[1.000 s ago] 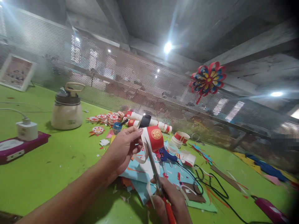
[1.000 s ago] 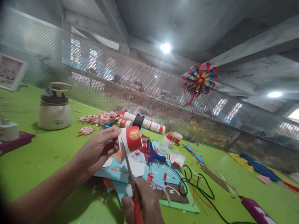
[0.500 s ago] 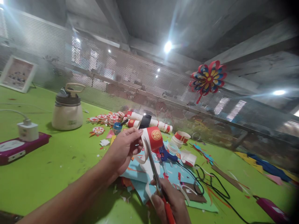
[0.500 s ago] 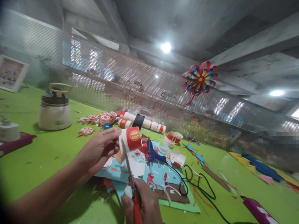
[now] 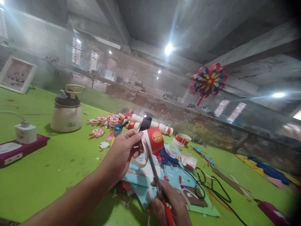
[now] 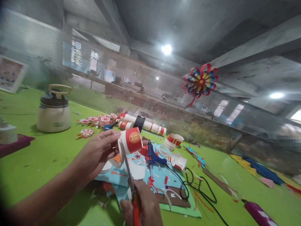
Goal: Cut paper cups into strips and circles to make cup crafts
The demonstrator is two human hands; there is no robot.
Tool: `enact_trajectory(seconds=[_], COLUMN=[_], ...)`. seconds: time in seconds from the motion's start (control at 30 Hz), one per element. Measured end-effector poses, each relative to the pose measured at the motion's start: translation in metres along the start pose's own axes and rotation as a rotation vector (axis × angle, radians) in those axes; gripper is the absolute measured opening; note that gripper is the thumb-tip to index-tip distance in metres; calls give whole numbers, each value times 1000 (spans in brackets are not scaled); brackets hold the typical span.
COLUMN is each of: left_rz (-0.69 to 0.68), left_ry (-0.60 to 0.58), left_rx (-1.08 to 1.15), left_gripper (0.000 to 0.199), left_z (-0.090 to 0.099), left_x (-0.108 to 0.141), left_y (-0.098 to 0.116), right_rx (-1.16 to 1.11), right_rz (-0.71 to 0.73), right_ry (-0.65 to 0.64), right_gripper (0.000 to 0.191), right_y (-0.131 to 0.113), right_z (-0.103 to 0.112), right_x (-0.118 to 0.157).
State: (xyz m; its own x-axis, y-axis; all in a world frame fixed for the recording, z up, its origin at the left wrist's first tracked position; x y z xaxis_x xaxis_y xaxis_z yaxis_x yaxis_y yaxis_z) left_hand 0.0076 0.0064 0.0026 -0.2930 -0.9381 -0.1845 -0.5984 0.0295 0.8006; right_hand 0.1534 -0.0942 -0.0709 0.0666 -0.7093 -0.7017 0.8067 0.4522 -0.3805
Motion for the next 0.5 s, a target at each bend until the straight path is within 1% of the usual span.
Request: enact_trajectory(seconds=[0.13, 0.3, 0.4, 0.5], left_rz=[-2, 1, -48, -101], left_ry=[-9, 10, -6, -36], left_rx=[9, 33, -24, -73], left_gripper=[20, 22, 24, 25], left_z=[-2, 0, 0, -1], left_x=[2, 2, 2, 4], left_y=[2, 1, 0, -1], right_rx=[2, -14, -33, -50], right_rz=[-10, -36, -25, 8], right_ry=[5, 24, 41, 56], right_gripper=[46, 48, 47, 50], right_y=[-1, 1, 0, -2], right_z=[0, -3, -4, -3], right_x=[1, 5, 4, 1])
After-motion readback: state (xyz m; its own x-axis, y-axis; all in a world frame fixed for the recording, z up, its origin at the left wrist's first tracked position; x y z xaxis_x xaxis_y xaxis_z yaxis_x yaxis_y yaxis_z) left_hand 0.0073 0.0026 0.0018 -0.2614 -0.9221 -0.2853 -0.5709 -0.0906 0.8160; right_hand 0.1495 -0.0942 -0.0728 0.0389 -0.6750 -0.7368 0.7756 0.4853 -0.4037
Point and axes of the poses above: each hand's wrist, its own x-axis away from the middle knuckle, its own z-axis out of the back of the hand, y = z × x, the point moved 2 cm from there along -x, towards the middle knuckle, and after that the axes turned 1 degree about z, right-handed, at the moved point
